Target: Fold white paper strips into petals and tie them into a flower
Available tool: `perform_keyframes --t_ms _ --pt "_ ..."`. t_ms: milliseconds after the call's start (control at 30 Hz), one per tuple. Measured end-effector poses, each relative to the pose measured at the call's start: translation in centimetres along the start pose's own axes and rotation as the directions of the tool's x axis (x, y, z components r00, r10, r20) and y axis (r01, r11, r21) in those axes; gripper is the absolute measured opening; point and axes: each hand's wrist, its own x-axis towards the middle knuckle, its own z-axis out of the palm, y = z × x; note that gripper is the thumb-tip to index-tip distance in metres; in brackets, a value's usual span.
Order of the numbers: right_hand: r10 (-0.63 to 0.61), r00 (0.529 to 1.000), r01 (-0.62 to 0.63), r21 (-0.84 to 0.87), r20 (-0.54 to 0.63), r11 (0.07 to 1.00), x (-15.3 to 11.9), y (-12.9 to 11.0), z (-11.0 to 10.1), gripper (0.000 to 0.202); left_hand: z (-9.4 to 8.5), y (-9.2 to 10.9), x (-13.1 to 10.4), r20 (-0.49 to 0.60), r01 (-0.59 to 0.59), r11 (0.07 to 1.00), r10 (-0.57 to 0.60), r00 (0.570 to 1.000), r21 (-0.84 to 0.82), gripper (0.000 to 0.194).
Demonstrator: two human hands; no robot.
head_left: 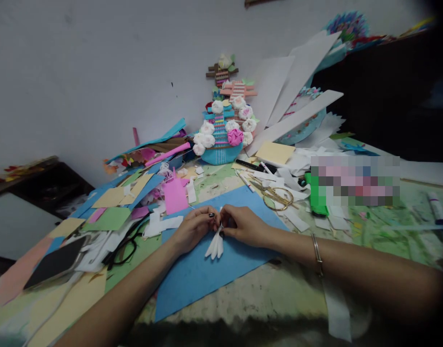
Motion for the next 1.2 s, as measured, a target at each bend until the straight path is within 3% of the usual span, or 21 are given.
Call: perform_keyframes --t_ms 167,333,467,700,767,867,933,1067,1200 --pt "-0.019 0.999 0.014 -0.096 -0.044 0.995 0.0 0.1 0.2 0.024 -0.2 0.0 0.0 0.000 0.002 1.000 -0.002 1.000 -0.002 0.011" --pt "-0.071 0.996 0.052 -0.323 -0.049 0.945 -0.2 0.3 0.0 0.033 -0.4 0.1 0.0 -0.002 0.019 1.000 -0.019 1.000 0.023 0.017" --pt "-0.024 1.000 0.018 -0.361 -0.014 0.932 0.1 1.0 0.0 0.019 -0.3 0.1 0.0 0.004 0.029 0.999 -0.029 1.000 0.027 0.018" --pt "0.002 0.999 -0.008 -0.144 -0.047 0.990 1.0 0.5 -0.6 0.009 -0.3 0.0 0.0 0.010 0.012 1.000 -0.012 1.000 -0.027 0.020" --pt "-0.034 0.999 0.035 0.018 -0.034 0.999 1.0 0.3 -0.7 0.010 -0.3 -0.1 0.0 0.014 0.014 0.999 -0.013 1.000 -0.047 0.023" --pt "-0.110 0.994 0.110 0.402 -0.024 0.909 0.8 0.3 -0.5 0.017 -0.3 -0.1 -0.1 0.022 0.028 0.997 -0.027 0.999 -0.065 0.024" --pt "-0.102 0.995 0.088 0.559 -0.006 0.824 0.7 0.3 -0.3 0.021 -0.4 -0.1 -0.1 0.031 0.054 0.996 -0.052 0.998 -0.065 0.024" --pt "0.002 0.993 -0.081 0.669 0.118 0.739 0.5 0.4 -0.4 0.025 -0.7 -0.1 -0.1 0.050 0.104 0.993 -0.102 0.994 -0.052 0.024" --pt "0.021 0.986 -0.133 0.713 0.164 0.688 0.3 0.3 -0.7 0.027 -1.0 0.1 -0.1 0.065 0.131 0.990 -0.129 0.990 -0.043 0.024"
